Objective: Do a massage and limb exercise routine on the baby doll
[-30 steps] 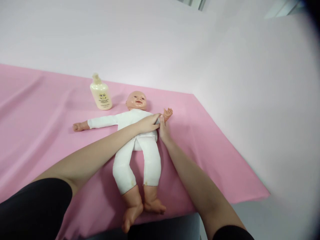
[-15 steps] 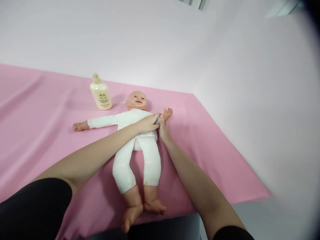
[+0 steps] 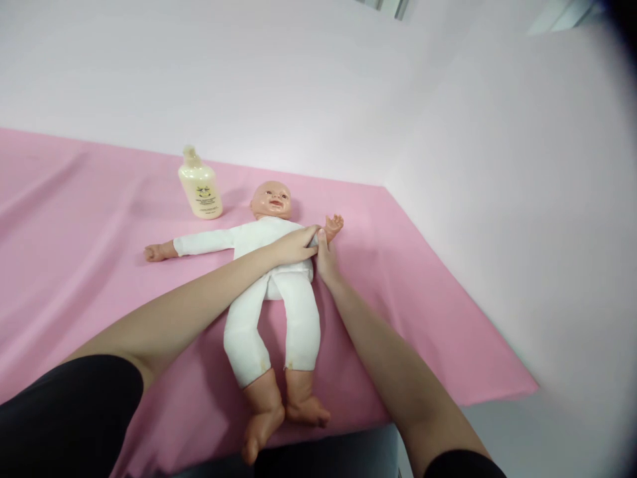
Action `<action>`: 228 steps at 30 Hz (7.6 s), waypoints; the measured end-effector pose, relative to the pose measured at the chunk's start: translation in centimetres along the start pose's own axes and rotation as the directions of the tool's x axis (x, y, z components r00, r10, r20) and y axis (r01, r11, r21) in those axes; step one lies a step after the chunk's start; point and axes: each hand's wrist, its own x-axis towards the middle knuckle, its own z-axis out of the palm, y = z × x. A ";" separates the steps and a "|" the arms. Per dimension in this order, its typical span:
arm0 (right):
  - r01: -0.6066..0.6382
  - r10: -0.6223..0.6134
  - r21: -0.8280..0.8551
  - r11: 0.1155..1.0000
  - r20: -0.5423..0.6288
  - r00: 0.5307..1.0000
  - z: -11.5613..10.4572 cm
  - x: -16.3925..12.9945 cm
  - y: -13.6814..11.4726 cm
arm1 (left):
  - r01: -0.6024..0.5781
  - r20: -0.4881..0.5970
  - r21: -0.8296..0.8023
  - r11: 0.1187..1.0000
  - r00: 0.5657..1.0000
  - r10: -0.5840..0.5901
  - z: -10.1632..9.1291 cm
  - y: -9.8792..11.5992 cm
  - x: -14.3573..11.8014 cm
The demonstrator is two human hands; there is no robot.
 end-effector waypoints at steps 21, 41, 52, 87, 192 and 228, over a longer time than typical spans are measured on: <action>-0.017 0.017 0.021 1.000 0.001 1.000 -0.1 -0.3 -0.7 | 0.014 -0.005 0.012 1.000 1.000 -0.014 -0.2 0.3 0.0; -0.018 0.018 0.014 1.000 -0.002 1.000 0.0 -0.2 -0.7 | 0.019 0.004 -0.007 1.000 1.000 -0.019 -0.4 0.7 -0.1; -0.009 0.009 -0.024 1.000 0.002 1.000 -0.1 -0.3 -0.8 | 0.016 0.004 -0.014 1.000 1.000 -0.016 -0.4 0.8 -0.1; 0.002 -0.002 0.014 1.000 0.004 1.000 0.0 -0.2 -0.5 | 0.020 0.007 0.034 0.999 1.000 -0.020 -0.3 0.4 0.0; -0.005 0.004 0.043 0.999 0.020 1.000 0.0 -0.2 -0.7 | -0.002 0.002 -0.010 1.000 1.000 0.002 -0.1 0.1 0.1; -0.033 0.031 0.054 0.998 0.037 0.999 0.0 -0.3 -1.6 | 0.010 0.011 0.047 0.999 1.000 -0.011 -0.1 -0.4 0.2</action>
